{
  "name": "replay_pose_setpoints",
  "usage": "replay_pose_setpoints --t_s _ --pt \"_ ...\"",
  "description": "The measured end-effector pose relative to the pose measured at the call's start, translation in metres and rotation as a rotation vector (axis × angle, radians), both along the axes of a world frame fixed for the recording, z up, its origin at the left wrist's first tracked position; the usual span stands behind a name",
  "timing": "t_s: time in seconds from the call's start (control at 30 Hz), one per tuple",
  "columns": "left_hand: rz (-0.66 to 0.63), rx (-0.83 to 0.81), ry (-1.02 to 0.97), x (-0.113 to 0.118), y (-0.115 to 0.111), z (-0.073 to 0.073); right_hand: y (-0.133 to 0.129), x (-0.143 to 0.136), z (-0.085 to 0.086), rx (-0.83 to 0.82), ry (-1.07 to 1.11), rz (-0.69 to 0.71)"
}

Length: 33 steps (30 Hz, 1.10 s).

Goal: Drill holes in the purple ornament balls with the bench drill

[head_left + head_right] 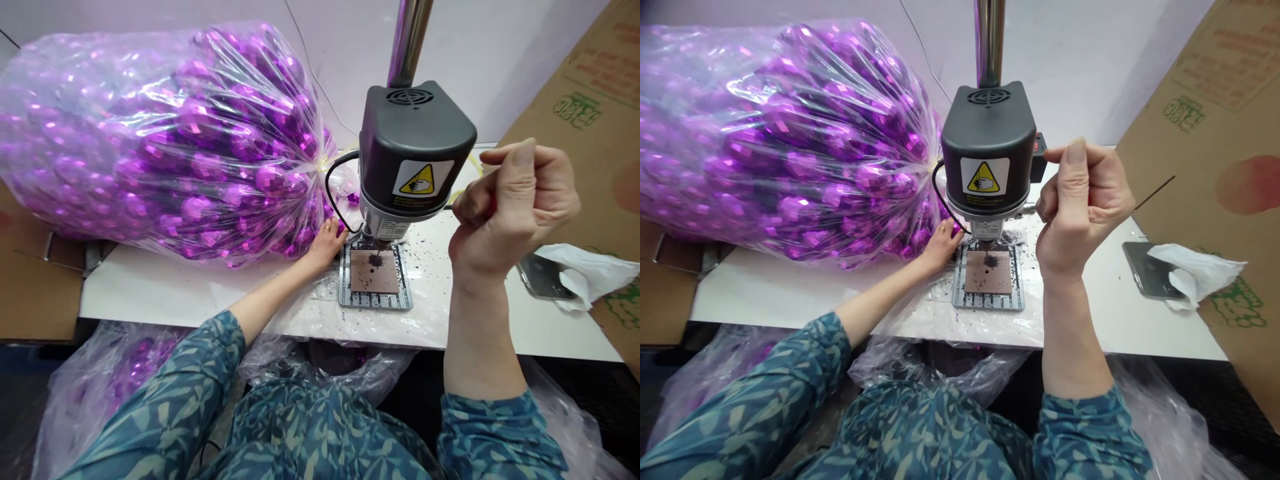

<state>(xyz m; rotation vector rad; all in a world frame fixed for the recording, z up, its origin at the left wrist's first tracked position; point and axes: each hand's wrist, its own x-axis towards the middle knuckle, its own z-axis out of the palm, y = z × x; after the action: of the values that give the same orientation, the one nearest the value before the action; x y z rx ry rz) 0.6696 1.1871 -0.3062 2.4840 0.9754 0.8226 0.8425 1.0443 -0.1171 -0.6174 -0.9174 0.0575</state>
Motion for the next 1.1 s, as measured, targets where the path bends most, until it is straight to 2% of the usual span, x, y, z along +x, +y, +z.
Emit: replay_pose_setpoints --t_s 0.07,0.13,0.2,0.3,0.37,0.43,0.5,0.67,0.97,1.1 --pt "0.008 -0.023 -0.04 -0.02 -0.024 0.003 0.001 0.0 0.0 -0.001 0.008 0.002" --pt "-0.006 -0.137 -0.185 -0.032 -0.049 0.007 0.002 0.001 -0.001 0.005 0.004 -0.003" --pt "-0.036 -0.39 -0.407 -0.035 -0.069 0.012 0.003 0.003 -0.001 0.007 -0.013 -0.015" --pt "-0.093 -0.901 -0.668 -0.03 -0.086 0.021 0.004 0.004 -0.002 0.007 -0.032 -0.029" --pt "-0.124 -1.162 -0.721 -0.024 -0.089 0.027 0.004 0.003 -0.003 -0.003 -0.026 -0.03" --pt "-0.136 -1.299 -0.725 -0.02 -0.088 0.032 0.004 0.002 -0.002 -0.014 -0.022 -0.031" --pt "-0.138 -1.293 -0.706 -0.017 -0.087 0.035 0.004 0.002 -0.002 -0.027 -0.026 -0.042" --pt "-0.107 -1.021 -0.615 -0.01 -0.087 0.028 0.004 0.001 -0.001 -0.048 -0.01 -0.057" --pt "-0.122 -0.988 -0.51 0.003 -0.081 0.015 0.006 0.001 -0.002 0.006 0.006 -0.03" --pt "-0.129 -0.891 -0.462 0.01 -0.08 0.01 0.003 0.0 -0.002 0.007 0.015 -0.019"
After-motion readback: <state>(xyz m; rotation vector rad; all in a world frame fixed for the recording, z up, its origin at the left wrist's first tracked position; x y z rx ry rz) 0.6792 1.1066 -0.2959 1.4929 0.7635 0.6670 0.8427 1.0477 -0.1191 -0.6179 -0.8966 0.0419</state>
